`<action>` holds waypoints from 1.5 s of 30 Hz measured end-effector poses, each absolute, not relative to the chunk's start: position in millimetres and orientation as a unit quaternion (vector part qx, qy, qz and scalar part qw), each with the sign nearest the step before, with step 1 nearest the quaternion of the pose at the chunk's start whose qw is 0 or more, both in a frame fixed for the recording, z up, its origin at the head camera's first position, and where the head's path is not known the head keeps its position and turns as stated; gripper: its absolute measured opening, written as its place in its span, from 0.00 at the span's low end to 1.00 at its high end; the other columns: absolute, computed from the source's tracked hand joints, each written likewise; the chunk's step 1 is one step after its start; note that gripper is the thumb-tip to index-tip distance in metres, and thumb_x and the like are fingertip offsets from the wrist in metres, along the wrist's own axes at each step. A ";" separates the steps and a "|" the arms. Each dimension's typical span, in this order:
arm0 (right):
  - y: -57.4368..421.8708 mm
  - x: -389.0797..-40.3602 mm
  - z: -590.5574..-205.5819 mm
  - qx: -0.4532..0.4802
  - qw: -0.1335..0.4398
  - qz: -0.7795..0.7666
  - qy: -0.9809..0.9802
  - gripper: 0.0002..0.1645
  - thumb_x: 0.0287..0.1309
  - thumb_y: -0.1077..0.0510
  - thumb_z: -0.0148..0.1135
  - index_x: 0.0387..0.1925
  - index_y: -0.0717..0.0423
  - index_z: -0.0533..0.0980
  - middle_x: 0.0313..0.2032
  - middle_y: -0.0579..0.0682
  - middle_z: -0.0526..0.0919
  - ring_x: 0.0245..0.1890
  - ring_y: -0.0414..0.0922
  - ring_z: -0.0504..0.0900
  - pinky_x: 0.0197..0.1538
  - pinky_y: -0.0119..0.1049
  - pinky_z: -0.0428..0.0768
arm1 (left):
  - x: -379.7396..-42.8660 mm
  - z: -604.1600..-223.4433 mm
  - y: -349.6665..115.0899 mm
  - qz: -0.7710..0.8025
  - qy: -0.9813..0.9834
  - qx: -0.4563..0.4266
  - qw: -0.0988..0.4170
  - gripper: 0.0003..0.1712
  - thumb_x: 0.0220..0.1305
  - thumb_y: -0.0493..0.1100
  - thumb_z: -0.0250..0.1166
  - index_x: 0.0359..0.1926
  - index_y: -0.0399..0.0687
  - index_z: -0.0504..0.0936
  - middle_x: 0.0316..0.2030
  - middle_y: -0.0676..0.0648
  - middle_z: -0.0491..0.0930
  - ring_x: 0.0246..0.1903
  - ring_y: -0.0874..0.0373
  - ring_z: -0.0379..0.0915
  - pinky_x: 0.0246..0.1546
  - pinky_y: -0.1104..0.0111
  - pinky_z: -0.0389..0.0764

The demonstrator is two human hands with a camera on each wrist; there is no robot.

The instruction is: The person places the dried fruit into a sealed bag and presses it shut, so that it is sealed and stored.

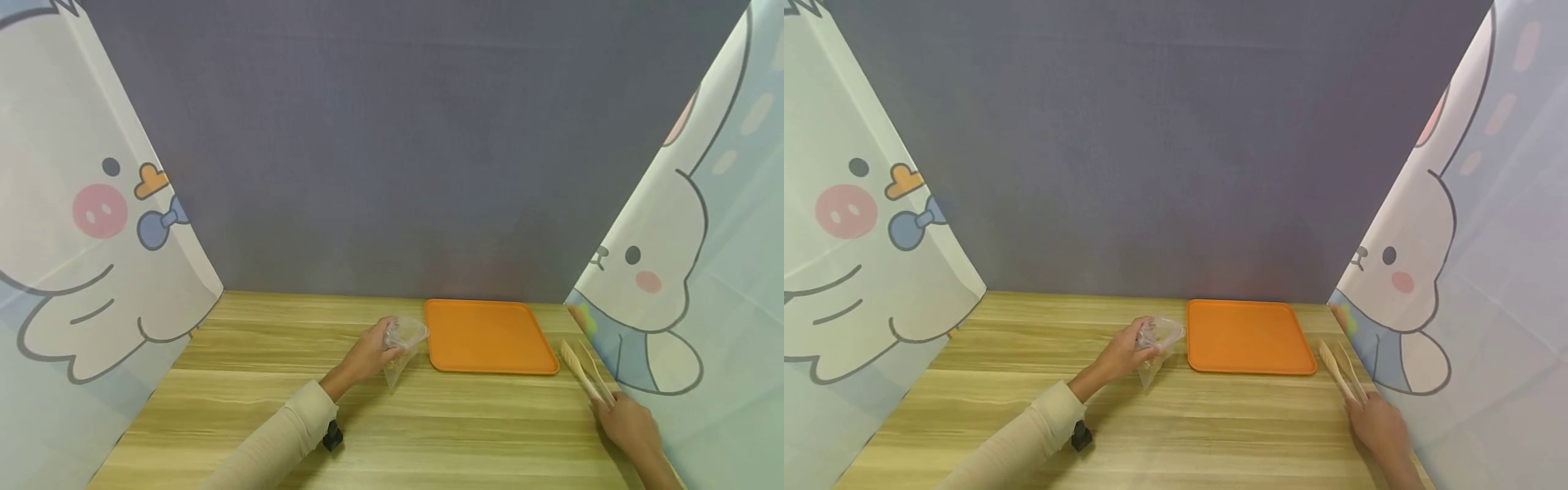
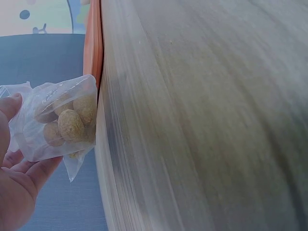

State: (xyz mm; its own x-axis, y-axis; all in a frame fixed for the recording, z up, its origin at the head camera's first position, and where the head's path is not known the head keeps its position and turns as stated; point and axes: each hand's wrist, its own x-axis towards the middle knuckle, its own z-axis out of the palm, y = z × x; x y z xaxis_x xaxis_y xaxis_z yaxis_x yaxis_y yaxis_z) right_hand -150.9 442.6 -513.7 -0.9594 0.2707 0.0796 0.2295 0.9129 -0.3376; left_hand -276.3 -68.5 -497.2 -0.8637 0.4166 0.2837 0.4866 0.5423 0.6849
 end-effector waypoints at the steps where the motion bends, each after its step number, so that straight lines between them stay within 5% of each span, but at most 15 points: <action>1: 442.8 -151.2 -513.9 -0.128 0.060 0.164 -0.976 0.24 0.69 0.51 0.57 0.37 0.73 0.75 0.28 0.71 0.80 0.31 0.74 0.80 0.30 0.61 0.76 | -276.3 -497.1 -68.7 -0.404 -0.876 -0.259 0.044 0.40 0.68 0.49 0.70 0.73 0.40 0.64 0.59 0.39 0.79 0.47 0.52 0.81 0.42 0.64 0.83; 28: 444.4 -155.4 -517.3 -0.144 0.034 0.158 -0.976 0.27 0.63 0.45 0.60 0.28 0.68 0.73 0.24 0.67 0.77 0.25 0.62 0.79 0.28 0.57 0.75 | -274.3 -495.6 -71.3 -0.396 -0.882 -0.254 0.029 0.41 0.68 0.51 0.69 0.74 0.41 0.62 0.59 0.38 0.78 0.48 0.51 0.80 0.42 0.62 0.83; 38: 444.4 -156.9 -508.2 -0.133 0.003 0.144 -0.981 0.32 0.64 0.43 0.60 0.33 0.75 0.75 0.27 0.71 0.79 0.27 0.62 0.80 0.31 0.58 0.77 | -275.0 -497.0 -71.2 -0.391 -0.883 -0.257 0.032 0.41 0.69 0.51 0.68 0.74 0.41 0.62 0.58 0.38 0.79 0.49 0.51 0.80 0.44 0.62 0.83; 45: 437.7 -165.2 -490.8 -0.114 0.081 0.132 -0.981 0.33 0.67 0.48 0.58 0.48 0.81 0.75 0.40 0.77 0.82 0.37 0.74 0.81 0.36 0.62 0.80 | -273.8 -493.4 -70.9 -0.399 -0.880 -0.256 0.028 0.40 0.69 0.51 0.68 0.74 0.41 0.62 0.59 0.38 0.79 0.49 0.51 0.80 0.43 0.63 0.83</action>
State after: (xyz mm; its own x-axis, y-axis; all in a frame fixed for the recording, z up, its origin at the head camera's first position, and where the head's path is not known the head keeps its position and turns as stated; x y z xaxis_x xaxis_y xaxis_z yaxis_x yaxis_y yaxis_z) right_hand -165.2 437.7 -490.8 -0.9610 0.2449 0.1285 0.2024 0.9394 -0.2768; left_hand -273.8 -70.9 -493.4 -0.8669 0.4285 0.2547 0.4739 0.5500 0.6877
